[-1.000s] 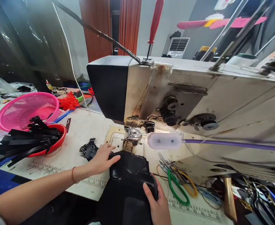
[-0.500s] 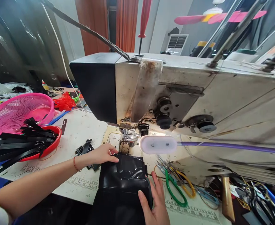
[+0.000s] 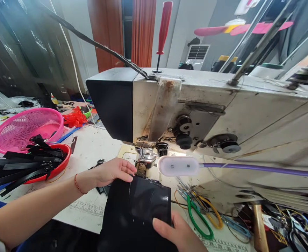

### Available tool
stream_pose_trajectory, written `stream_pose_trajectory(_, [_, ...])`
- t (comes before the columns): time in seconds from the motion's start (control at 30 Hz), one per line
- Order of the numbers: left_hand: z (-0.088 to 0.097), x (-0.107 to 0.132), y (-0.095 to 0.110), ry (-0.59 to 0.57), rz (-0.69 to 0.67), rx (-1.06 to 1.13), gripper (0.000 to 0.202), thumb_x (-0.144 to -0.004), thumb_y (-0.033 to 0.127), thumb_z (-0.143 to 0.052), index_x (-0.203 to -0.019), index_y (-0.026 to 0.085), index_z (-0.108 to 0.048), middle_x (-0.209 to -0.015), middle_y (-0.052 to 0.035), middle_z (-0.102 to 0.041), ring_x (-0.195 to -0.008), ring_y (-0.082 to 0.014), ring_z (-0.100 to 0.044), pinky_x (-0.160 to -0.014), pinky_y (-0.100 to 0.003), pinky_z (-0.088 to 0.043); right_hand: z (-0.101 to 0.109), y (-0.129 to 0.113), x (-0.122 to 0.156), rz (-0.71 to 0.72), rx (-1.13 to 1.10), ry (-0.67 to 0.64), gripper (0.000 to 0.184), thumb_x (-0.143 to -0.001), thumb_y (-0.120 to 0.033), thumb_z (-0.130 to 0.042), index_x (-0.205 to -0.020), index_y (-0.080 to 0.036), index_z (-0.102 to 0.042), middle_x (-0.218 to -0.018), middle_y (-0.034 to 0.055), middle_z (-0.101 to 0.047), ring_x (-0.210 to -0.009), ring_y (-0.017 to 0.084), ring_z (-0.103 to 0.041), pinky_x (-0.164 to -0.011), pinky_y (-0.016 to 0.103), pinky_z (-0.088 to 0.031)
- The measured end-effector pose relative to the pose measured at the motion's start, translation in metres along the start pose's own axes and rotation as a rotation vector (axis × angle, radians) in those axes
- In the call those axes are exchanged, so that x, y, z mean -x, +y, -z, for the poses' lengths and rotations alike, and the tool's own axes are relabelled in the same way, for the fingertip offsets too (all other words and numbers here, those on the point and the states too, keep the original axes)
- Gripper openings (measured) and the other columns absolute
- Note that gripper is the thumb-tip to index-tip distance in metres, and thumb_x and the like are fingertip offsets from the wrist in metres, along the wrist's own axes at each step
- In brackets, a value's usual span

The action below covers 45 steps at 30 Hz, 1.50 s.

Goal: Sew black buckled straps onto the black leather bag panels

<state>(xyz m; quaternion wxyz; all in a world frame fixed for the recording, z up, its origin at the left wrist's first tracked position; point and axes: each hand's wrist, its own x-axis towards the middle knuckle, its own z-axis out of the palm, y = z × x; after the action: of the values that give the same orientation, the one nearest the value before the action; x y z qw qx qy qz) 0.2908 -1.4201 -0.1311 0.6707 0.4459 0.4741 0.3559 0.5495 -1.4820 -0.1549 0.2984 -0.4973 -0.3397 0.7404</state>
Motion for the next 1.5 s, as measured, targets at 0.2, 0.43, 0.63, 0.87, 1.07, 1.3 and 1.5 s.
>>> stream_pose_trajectory(0.2, [-0.011, -0.007, 0.009, -0.010, 0.151, 0.209, 0.028, -0.058, 0.027, -0.084, -0.079, 0.012, -0.071, -0.080, -0.0081, -0.073, -0.073, -0.0190, -0.068, -0.070, -0.029, -0.053, -0.007, -0.028, -0.012, 0.118, 0.023, -0.016, 0.064, -0.056, -0.040, -0.082, -0.116, -0.021, -0.068, -0.109, 0.0122, -0.073, -0.106, 0.036, -0.065, -0.099, 0.051, -0.044])
stream_pose_trajectory(0.43, [-0.023, -0.021, 0.016, 0.159, 0.077, 0.272, 0.027, -0.058, 0.018, -0.078, -0.083, 0.015, -0.069, -0.075, -0.0067, -0.073, -0.070, -0.0232, -0.069, -0.067, -0.035, -0.056, -0.005, -0.036, -0.027, 0.040, -0.091, -0.098, 0.058, -0.062, -0.037, -0.080, -0.115, -0.016, -0.067, -0.103, 0.0128, -0.075, -0.098, 0.035, -0.068, -0.088, 0.044, -0.050])
stream_pose_trajectory(0.63, [-0.030, -0.024, 0.020, 0.212, 0.032, 0.248, 0.027, -0.056, 0.018, -0.076, -0.083, 0.014, -0.069, -0.071, -0.0064, -0.072, -0.067, -0.0221, -0.068, -0.063, -0.033, -0.056, -0.014, -0.043, -0.028, 0.068, -0.113, -0.012, 0.065, -0.057, -0.037, -0.079, -0.118, -0.017, -0.066, -0.100, 0.0113, -0.076, -0.099, 0.034, -0.069, -0.091, 0.043, -0.051])
stream_pose_trajectory(0.87, [-0.028, -0.028, 0.022, 0.224, 0.046, 0.241, 0.021, -0.058, 0.018, -0.072, -0.078, 0.015, -0.067, -0.065, -0.0054, -0.070, -0.060, -0.0220, -0.066, -0.055, -0.032, -0.053, -0.009, -0.044, -0.038, 0.088, -0.111, 0.054, 0.063, -0.054, -0.037, -0.077, -0.114, -0.019, -0.069, -0.104, 0.0109, -0.075, -0.106, 0.036, -0.065, -0.096, 0.047, -0.048])
stream_pose_trajectory(1.07, [-0.027, -0.032, 0.030, 0.226, 0.014, 0.213, 0.025, -0.055, 0.017, -0.075, -0.079, 0.016, -0.068, -0.066, -0.0029, -0.070, -0.064, -0.0227, -0.068, -0.060, -0.033, -0.054, -0.012, -0.043, -0.042, 0.129, -0.113, 0.084, 0.066, -0.053, -0.036, -0.078, -0.116, -0.018, -0.068, -0.103, 0.0112, -0.075, -0.101, 0.038, -0.067, -0.094, 0.049, -0.049])
stream_pose_trajectory(1.3, [-0.029, -0.031, 0.026, 0.258, -0.015, 0.189, 0.023, -0.061, 0.015, -0.071, -0.084, 0.015, -0.069, -0.068, -0.0040, -0.071, -0.063, -0.0214, -0.068, -0.059, -0.031, -0.054, -0.016, -0.045, -0.039, 0.134, -0.115, 0.106, 0.065, -0.052, -0.037, -0.078, -0.114, -0.018, -0.068, -0.103, 0.0108, -0.075, -0.103, 0.037, -0.066, -0.093, 0.049, -0.049])
stream_pose_trajectory(1.5, [-0.028, -0.036, 0.024, 0.229, -0.051, 0.228, 0.024, -0.061, 0.016, -0.073, -0.084, 0.015, -0.067, -0.069, -0.0043, -0.071, -0.069, -0.0236, -0.069, -0.064, -0.032, -0.055, -0.010, -0.046, -0.043, 0.110, -0.107, 0.107, 0.062, -0.052, -0.038, -0.080, -0.110, -0.018, -0.070, -0.101, 0.0084, -0.076, -0.106, 0.035, -0.065, -0.100, 0.046, -0.044])
